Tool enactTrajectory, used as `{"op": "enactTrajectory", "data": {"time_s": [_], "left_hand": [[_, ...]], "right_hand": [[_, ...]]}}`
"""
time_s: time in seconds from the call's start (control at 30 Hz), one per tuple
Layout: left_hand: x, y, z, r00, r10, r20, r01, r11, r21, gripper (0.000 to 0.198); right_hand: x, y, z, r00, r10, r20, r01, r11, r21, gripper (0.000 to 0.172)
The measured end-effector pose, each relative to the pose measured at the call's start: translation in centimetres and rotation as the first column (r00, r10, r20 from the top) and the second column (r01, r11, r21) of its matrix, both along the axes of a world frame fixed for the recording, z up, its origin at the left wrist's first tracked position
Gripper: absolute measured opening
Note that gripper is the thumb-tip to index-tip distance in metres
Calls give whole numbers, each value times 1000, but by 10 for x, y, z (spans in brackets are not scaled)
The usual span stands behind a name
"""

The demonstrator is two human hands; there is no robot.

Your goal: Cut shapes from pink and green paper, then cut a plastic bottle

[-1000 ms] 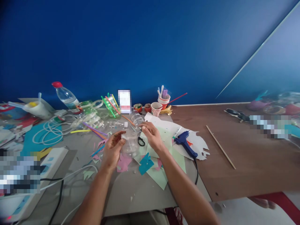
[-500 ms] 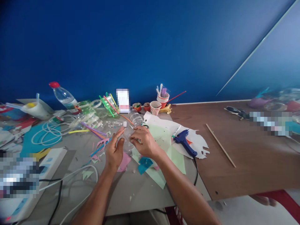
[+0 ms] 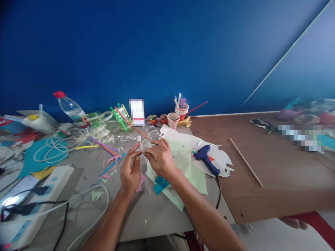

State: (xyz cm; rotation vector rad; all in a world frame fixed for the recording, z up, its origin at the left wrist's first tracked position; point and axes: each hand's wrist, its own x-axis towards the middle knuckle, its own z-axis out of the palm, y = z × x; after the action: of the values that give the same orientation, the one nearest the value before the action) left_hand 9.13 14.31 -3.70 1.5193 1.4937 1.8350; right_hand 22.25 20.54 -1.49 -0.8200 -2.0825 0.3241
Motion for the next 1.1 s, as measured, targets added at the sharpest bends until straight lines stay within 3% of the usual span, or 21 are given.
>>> {"op": "enactTrajectory", "data": {"time_s": [0.1,0.37,0.5,0.67,0.83,0.97,1.1], "left_hand": [[-3,1,3,995,89,47,-90,996,8,23],[-5,5,1,972,209,-107,-205,978,49,15],[-8,5,4,976,198,-95,-197,980,17,9],[-17,7,7,990,99,-100,-108,990,-93,8],[-19,11,3,969,116,-219,-133,989,-66,8],[-15,9,-1,905,210,-369,-228,974,-6,12],[-4,2,0,868,147,-474,-141,989,48,10]], "right_hand": [[-1,-1,1,999,21,30,-22,1000,8,13],[-5,-7,1,990,34,134,-50,992,115,15],[-3,-7,3,985,60,160,-81,989,127,17],[4,-2,5,959,165,231,-202,969,145,17],[6,-2,7,940,175,292,-234,955,181,21],[3,-4,9,955,125,270,-173,972,161,21],[4,-1,9,979,6,202,-23,996,82,22]]}}
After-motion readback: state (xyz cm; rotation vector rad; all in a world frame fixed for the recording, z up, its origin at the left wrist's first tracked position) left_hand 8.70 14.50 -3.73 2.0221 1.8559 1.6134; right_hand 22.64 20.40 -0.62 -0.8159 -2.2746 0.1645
